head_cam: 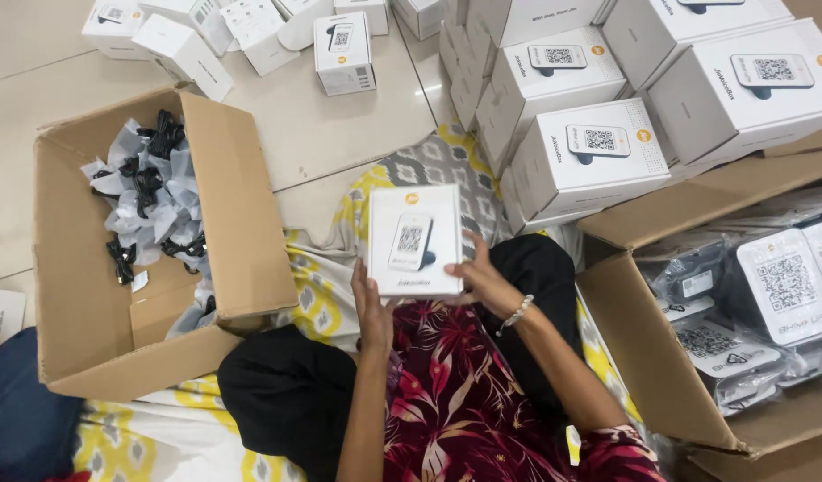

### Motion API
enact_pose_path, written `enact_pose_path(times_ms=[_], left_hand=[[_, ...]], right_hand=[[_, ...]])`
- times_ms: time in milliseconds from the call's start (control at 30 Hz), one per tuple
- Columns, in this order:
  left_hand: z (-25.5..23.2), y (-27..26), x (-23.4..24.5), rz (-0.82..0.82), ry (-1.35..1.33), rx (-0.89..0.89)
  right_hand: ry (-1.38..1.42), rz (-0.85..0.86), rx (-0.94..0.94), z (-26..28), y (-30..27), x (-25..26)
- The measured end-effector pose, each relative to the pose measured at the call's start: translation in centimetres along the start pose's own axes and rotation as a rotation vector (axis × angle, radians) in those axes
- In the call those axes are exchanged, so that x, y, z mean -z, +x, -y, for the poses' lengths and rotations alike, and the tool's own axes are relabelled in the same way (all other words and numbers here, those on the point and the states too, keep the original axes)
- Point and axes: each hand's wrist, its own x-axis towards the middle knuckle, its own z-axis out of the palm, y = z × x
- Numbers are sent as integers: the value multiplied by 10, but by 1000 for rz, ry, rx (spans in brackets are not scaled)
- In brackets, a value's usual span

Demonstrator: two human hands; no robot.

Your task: The person unboxes electronics (JioVoiceBox) from multiple packages on the floor.

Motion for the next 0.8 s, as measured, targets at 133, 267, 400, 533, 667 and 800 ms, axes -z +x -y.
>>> enact_pose_path(times_ms=[133,267,400,533,667,800], left_hand=[[-16,10,-31,60,-2,-165],[22,3,-28,61,73,-158],[76,-30,-17,1,335,20],[131,-60,1,-39,344,187],[147,-74,21,58,316,42],[140,-66,28,72,398,-30]], right_hand=[[197,-36,277,91,-24,26],[313,-214,531,166,4,76],[369,-523,484,205,82,153],[456,-549,415,204,129,177],[474,-551,454,186,131,160],[290,-638,620,154,185,205]])
